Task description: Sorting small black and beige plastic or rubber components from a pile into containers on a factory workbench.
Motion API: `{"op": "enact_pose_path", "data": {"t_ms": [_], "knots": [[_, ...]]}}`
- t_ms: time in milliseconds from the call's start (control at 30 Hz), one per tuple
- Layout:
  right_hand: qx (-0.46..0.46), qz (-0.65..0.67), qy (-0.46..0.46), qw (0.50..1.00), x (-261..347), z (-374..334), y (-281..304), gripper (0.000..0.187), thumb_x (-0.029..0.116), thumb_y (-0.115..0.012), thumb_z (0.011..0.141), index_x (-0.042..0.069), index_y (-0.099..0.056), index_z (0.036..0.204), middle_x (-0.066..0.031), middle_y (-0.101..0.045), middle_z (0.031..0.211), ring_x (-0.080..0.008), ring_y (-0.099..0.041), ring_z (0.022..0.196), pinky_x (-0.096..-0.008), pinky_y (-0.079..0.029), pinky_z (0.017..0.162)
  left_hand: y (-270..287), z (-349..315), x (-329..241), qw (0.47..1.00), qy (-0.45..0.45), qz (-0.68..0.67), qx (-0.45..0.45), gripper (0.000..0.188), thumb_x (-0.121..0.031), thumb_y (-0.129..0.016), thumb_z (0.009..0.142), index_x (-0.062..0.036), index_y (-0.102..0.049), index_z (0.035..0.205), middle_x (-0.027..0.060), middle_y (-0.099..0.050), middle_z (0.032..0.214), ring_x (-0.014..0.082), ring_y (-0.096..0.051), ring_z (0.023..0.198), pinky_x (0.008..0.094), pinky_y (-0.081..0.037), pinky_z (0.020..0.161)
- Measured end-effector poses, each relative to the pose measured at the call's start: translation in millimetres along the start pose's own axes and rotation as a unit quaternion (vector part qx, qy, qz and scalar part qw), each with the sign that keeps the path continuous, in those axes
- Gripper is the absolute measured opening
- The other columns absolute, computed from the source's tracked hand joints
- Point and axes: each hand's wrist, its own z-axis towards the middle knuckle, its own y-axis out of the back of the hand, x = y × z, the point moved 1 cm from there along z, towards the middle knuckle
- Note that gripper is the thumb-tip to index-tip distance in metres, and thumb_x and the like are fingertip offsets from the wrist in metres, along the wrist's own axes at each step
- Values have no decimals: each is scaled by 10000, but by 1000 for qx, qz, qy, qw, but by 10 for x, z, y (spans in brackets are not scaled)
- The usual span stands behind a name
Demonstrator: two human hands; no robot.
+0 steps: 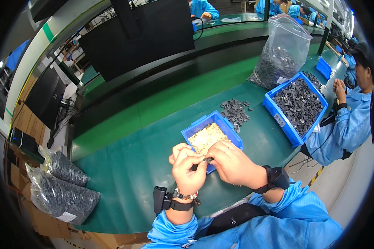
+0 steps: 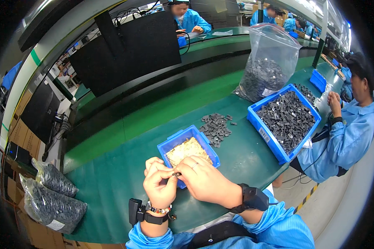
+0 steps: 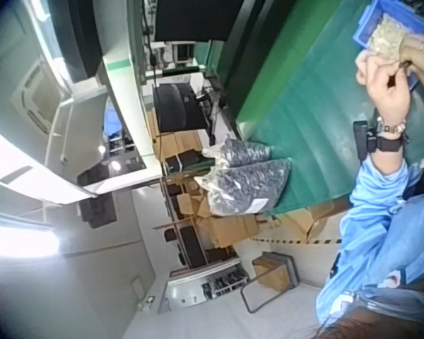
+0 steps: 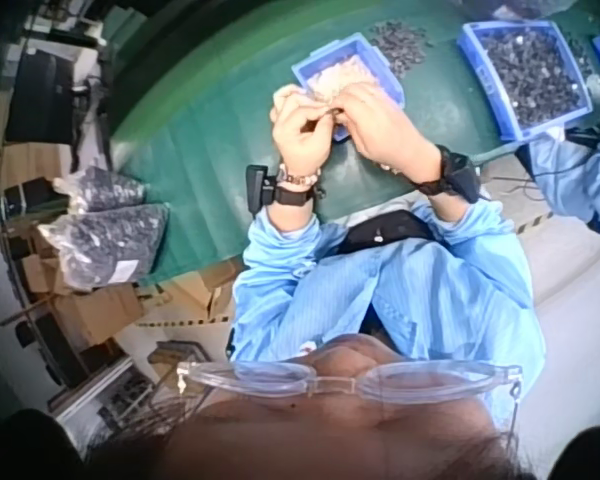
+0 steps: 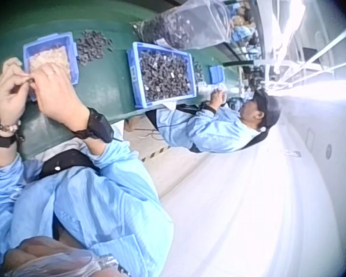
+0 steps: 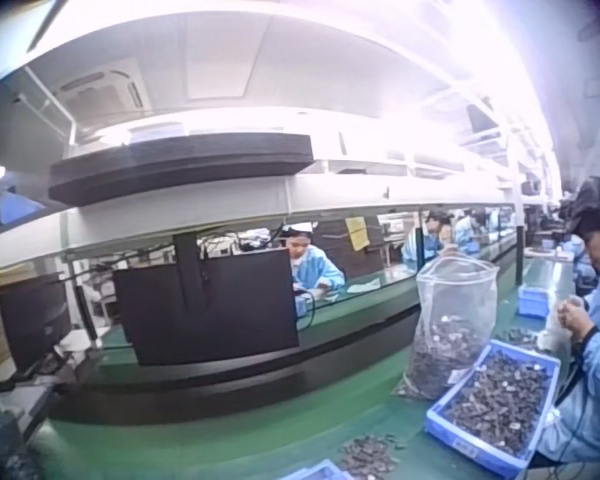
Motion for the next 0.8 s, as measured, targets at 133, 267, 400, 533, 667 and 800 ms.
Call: {"op": "enact_pose_path", "data": {"t_ms": [133,267,400,533,667,800], "knots": [[-8,10,2,1000,-69,4,-116,231,-1,-633,801,-17,-535,1009,-173,-582,948,-361,-584,903,-439,-479,823,39,-4,28,999,33,7,9,151,36,-749,648,-60,-643,695,39,-629,763,267,-568,942,392,-416,861],[-13,26,-13,999,-129,-16,-161,209,-17,-611,815,-18,-519,1002,-185,-592,937,-382,-587,912,-451,-478,837,43,50,34,999,26,18,43,156,26,-764,641,-52,-644,701,49,-627,752,262,-589,916,383,-431,836],[5,65,-25,998,-179,-3,-154,209,-18,-606,826,-22,-515,1014,-198,-601,933,-400,-592,907,-464,-477,840,59,76,77,998,23,14,59,145,17,-774,645,-53,-661,702,38,-636,744,260,-591,910,384,-442,844],[10,48,-28,998,-179,-6,-145,181,3,-604,841,-26,-528,1003,-219,-609,929,-412,-599,894,-472,-484,823,46,56,125,997,29,-13,64,131,15,-777,656,-46,-674,711,53,-643,731,253,-595,888,390,-462,847],[6,43,-61,997,-208,-72,-134,155,35,-613,844,-25,-545,970,-223,-615,923,-417,-602,900,-471,-488,806,-24,66,141,997,12,-35,73,128,12,-777,658,-41,-686,731,57,-653,741,250,-594,878,396,-462,856],[-58,72,-53,994,-134,-62,-26,167,14,-679,786,-2,-598,932,-165,-627,880,-363,-625,831,-411,-513,752,27,46,96,995,21,14,94,193,-20,-795,635,-48,-705,804,65,-683,872,280,-559,1003,426,-439,923]]}}
